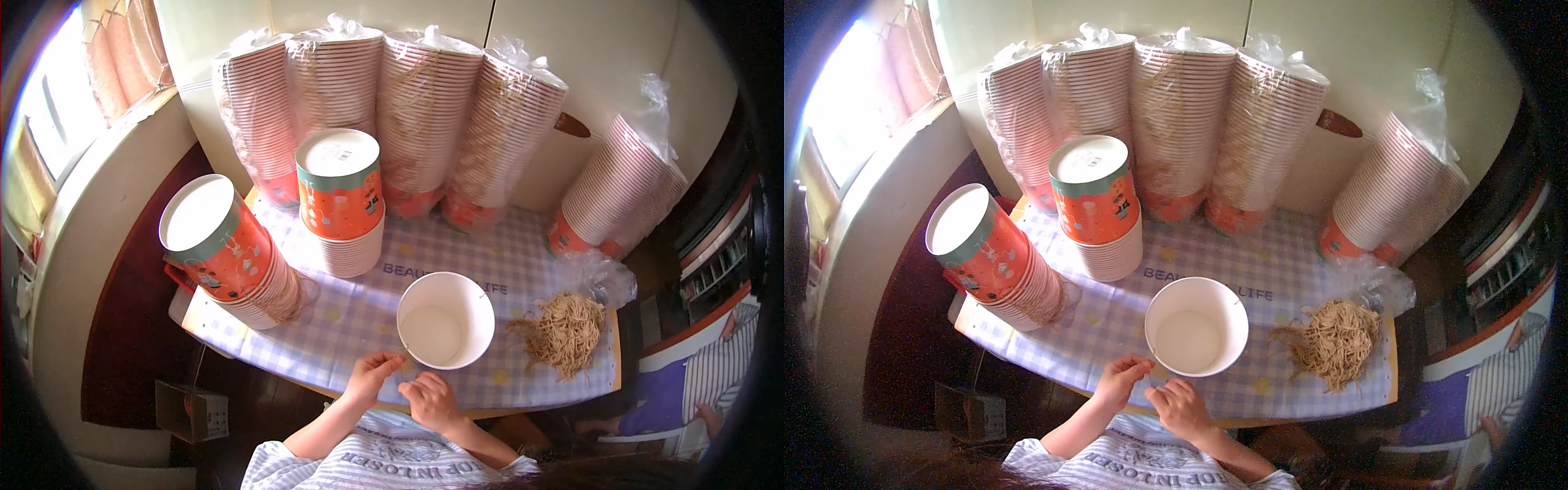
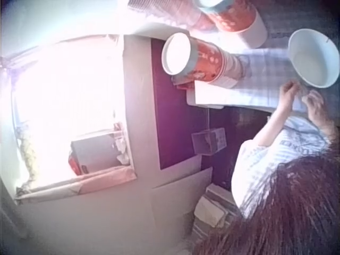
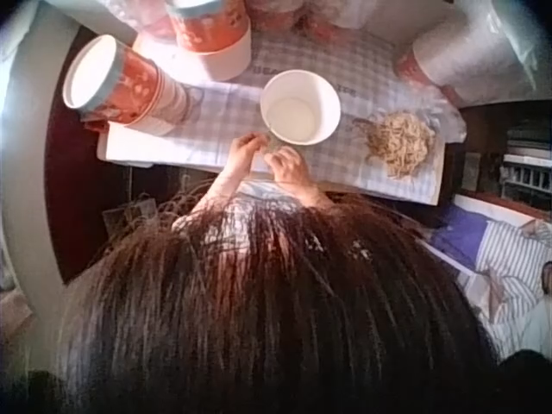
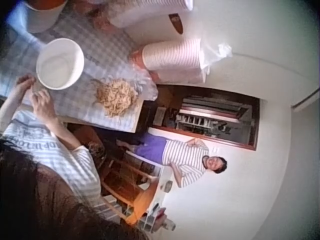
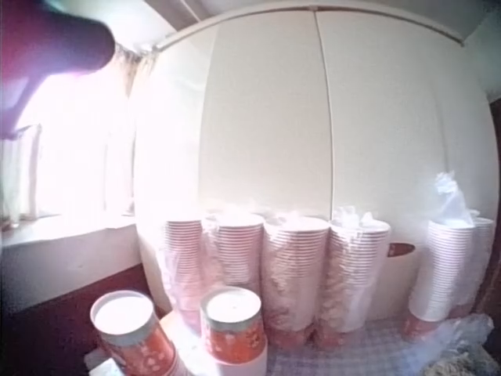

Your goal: Attaching string handles to stacked paper food buckets.

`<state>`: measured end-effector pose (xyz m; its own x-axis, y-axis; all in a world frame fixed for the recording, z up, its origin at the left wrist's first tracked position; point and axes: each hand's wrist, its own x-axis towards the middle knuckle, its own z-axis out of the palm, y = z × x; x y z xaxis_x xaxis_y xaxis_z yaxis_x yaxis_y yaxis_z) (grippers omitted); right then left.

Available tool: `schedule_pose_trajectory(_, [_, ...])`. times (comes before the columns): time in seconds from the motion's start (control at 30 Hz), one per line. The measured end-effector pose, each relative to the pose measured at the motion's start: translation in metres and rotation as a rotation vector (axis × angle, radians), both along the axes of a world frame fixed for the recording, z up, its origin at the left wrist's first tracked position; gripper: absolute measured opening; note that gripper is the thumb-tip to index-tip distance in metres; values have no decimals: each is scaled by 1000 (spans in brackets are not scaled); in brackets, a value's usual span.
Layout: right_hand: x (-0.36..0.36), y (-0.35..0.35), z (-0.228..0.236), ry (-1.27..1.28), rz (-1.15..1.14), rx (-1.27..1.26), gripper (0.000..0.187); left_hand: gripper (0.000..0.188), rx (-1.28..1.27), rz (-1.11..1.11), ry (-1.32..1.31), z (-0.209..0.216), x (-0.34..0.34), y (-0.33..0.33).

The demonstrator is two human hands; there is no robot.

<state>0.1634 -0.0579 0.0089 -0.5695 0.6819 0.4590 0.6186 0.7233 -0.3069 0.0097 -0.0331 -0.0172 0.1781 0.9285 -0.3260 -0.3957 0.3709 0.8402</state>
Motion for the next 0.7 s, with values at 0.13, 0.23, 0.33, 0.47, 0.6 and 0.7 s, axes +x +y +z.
schedule_pose_trajectory(0.13, [1,-2,-1,-18,57,-43,21,16,8,-5,36,7,-2,11])
schedule_pose_trajectory(0.23, [3,-2,-3,-9,88,-49,22,14,82,-23,-15,0,-1,18])
schedule_pose_trajectory(0.33, [6,-2,3,-80,110,-70,24,14,95,-41,2,2,-1,22])
schedule_pose_trajectory(0.47, [9,0,6,-111,144,-93,21,13,119,-92,83,2,-4,29])
schedule_pose_trajectory(0.6, [11,1,10,-85,184,-75,17,11,199,-90,137,3,-5,32])
schedule_pose_trajectory(0.7, [13,0,14,-111,182,-85,17,11,185,-133,178,14,-9,34])
